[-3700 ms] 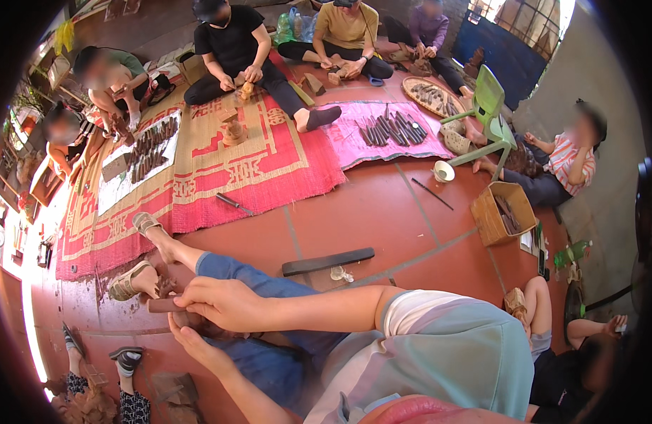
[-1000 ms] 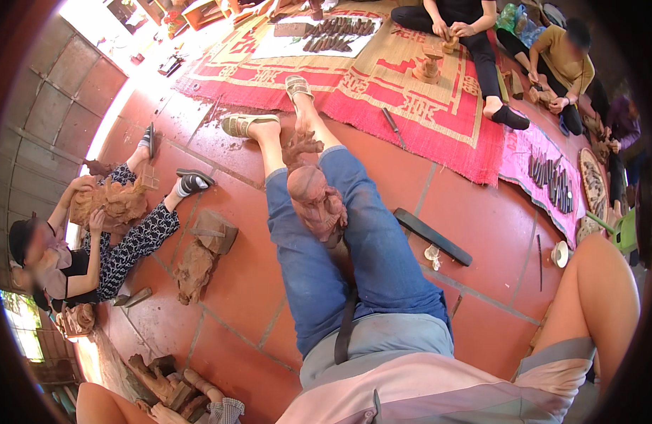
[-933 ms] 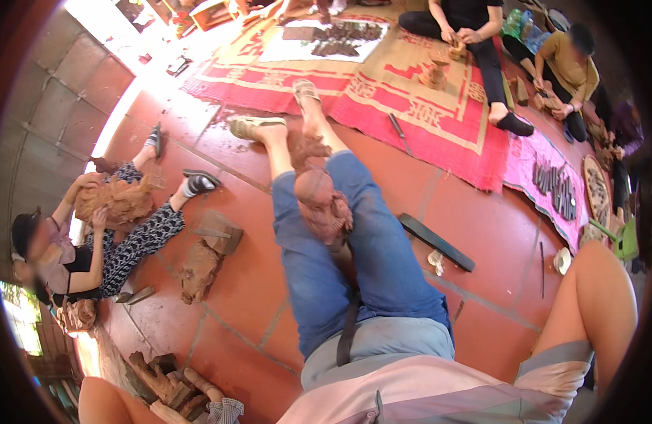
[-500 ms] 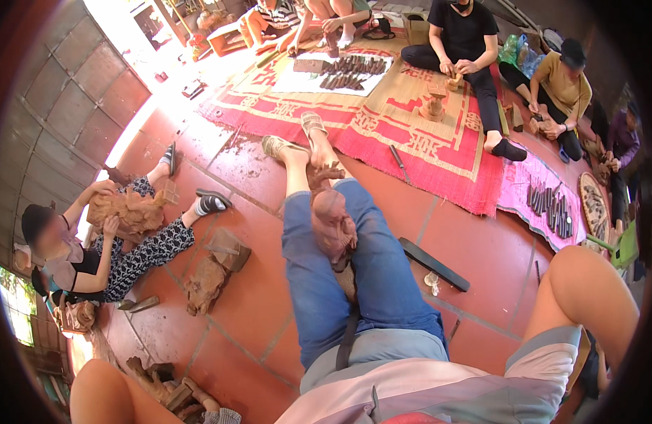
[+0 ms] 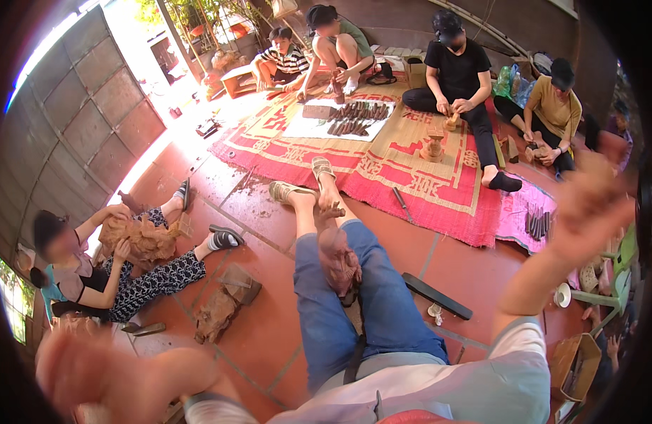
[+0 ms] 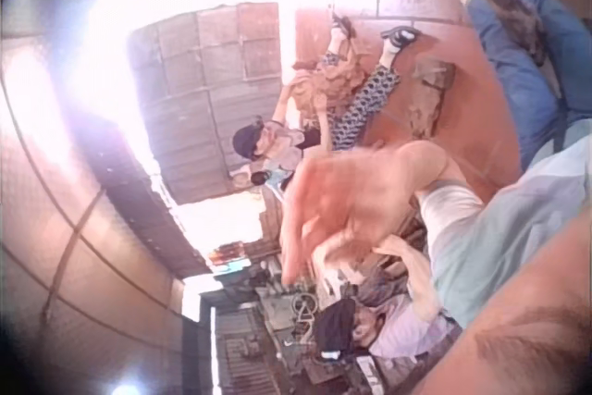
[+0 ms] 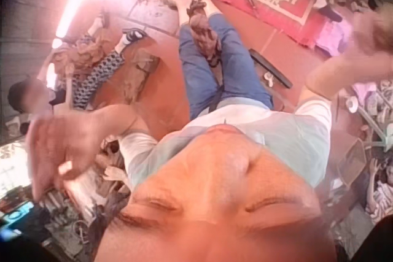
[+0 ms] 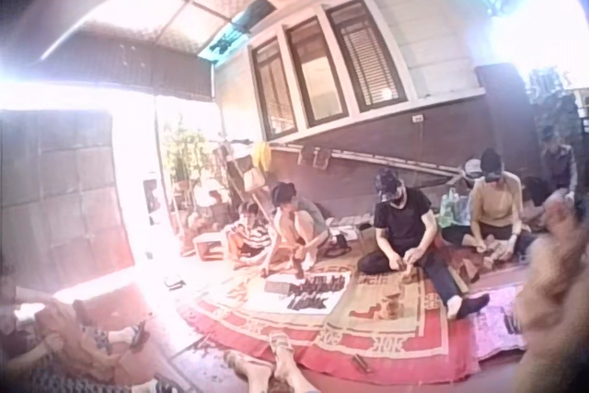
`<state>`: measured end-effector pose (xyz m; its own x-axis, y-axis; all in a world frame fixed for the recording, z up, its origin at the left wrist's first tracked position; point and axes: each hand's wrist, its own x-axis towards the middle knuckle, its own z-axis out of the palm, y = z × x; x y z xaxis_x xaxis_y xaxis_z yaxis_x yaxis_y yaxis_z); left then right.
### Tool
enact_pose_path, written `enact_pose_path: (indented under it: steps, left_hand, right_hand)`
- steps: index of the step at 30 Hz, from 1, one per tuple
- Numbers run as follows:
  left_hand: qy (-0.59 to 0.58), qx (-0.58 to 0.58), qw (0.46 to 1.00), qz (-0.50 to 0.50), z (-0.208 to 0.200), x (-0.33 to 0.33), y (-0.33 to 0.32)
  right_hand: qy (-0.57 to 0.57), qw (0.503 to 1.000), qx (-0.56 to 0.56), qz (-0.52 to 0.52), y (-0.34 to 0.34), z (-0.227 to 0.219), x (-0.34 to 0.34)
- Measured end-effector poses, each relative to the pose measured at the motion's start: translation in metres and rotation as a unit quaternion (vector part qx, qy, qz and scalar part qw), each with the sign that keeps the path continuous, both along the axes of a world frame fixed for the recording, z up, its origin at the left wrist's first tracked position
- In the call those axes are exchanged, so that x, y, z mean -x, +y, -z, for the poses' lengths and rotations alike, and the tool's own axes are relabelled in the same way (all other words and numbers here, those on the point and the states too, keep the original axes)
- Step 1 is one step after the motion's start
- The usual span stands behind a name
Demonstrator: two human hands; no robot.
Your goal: The person sits on the floor and carves a small piece of wood using a knife. They hold the wood in their left hand and use the knife in their right hand to shape it, occasionally rotating the piece to work on different sides.
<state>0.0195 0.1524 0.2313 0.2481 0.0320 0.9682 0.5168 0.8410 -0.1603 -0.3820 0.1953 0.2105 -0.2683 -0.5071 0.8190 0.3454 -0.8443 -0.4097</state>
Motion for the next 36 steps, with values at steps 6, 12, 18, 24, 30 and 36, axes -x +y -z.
enact_pose_path:
  steps: [6,12,18,24,30,36]
  left_hand:
    - [-0.274,-0.512,0.812,-0.060,0.185,0.068,-0.136]
    - [-0.381,-0.517,0.764,-0.059,0.249,0.110,-0.143]
    - [-0.331,-0.568,0.736,-0.162,0.282,0.131,-0.136]
    - [-0.350,-0.543,0.741,-0.183,0.275,0.126,-0.139]
    - [-0.362,-0.514,0.745,-0.223,0.275,0.119,-0.140]
    - [-0.344,-0.553,0.742,-0.160,0.275,0.121,-0.140]
  right_hand:
    - [0.119,0.894,-0.422,0.091,-0.082,0.197,-0.072]
    - [0.227,0.880,-0.382,0.169,-0.094,0.202,-0.118]
    - [0.386,0.847,-0.253,0.262,-0.135,0.205,-0.144]
    - [0.439,0.791,-0.327,0.275,-0.148,0.256,-0.101]
    - [0.183,0.858,-0.429,0.215,-0.139,0.235,-0.082]
    - [0.427,0.862,-0.241,0.131,-0.162,0.235,-0.104]
